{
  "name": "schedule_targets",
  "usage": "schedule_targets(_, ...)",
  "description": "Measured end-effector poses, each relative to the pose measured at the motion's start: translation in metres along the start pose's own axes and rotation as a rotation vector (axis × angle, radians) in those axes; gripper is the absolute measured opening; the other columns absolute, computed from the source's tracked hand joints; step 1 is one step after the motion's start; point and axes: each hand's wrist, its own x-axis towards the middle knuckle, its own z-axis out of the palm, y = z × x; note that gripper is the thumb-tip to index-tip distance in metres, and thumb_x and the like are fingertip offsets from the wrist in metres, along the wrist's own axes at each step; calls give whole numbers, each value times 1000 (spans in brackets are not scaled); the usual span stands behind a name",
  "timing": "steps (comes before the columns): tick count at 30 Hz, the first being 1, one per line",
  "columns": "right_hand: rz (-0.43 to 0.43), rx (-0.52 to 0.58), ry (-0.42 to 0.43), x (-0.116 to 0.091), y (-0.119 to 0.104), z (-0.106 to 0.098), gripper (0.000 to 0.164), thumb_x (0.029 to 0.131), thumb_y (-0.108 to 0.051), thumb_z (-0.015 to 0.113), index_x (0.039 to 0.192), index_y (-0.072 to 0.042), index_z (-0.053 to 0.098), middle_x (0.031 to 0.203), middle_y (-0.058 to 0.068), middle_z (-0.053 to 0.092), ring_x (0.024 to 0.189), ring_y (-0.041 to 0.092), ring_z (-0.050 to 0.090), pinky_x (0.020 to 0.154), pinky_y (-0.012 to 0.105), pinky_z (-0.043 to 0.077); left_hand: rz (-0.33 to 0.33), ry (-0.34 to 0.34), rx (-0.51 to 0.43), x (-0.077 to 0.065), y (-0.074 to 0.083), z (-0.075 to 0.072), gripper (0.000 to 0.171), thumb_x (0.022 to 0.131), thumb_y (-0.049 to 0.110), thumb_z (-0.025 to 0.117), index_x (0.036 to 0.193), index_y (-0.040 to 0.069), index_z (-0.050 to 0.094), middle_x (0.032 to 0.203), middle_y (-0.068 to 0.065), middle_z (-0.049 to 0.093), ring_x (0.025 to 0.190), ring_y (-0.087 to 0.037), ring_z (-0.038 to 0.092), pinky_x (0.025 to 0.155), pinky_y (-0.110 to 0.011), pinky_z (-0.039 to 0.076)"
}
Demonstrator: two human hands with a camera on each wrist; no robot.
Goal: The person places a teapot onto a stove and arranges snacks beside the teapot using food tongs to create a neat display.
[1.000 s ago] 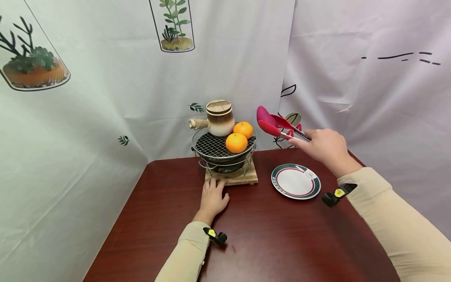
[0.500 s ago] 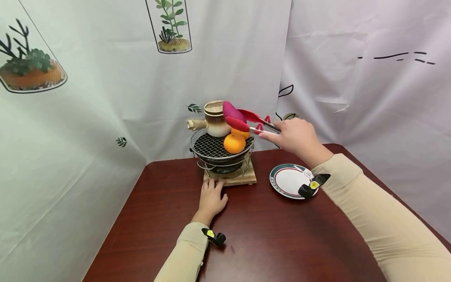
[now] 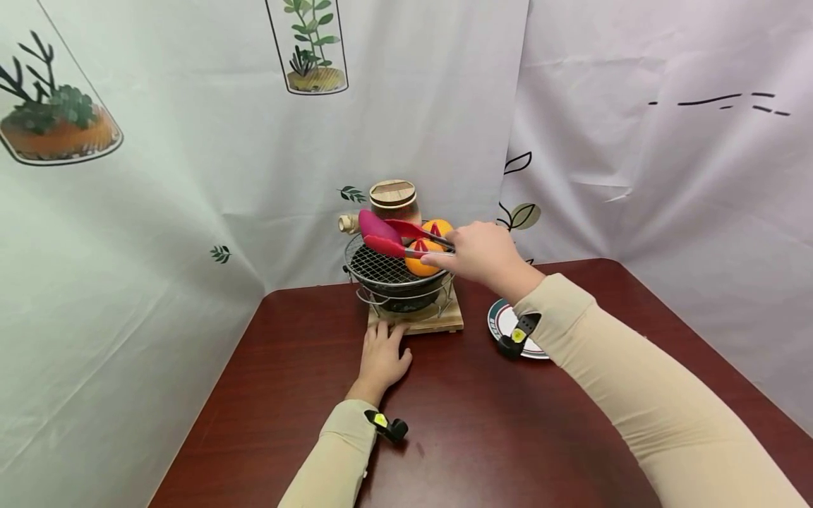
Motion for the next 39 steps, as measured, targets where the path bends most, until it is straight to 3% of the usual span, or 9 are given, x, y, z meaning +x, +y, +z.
schedule_targets(6,-21,-26,7,5,-12,10,60,85,-78,53,86,-19,66,74,3,62,71,27,60,53,44,49,-5,-15,-7,-1,1,-2,46,90,23,68,135,18,61,139,-17,46,130,-42,37,112,-56,29)
schedule_targets(16,-61,-86,46,9,-19,13,64,83,-80,54,65,-19,59,62,2,58,65,26,60,50,45,49,3,6,-1,1,0,-2,47,88,24,69,133,18,62,137,-17,47,129,-42,38,112,-56,30)
schedule_targets(32,-95,-135,32,7,-22,4,60,85,-76,57,70,-18,64,65,3,58,67,26,62,53,47,51,17,31,-1,0,0,-1,46,86,23,69,131,16,63,135,-18,48,125,-43,41,109,-56,32)
schedule_targets(39,-75,-121,49,-3,-9,-8,59,86,-76,55,91,-19,70,68,3,59,69,27,61,53,46,50,9,16,3,0,1,-1,46,87,24,69,132,17,63,136,-19,48,126,-43,40,110,-56,32)
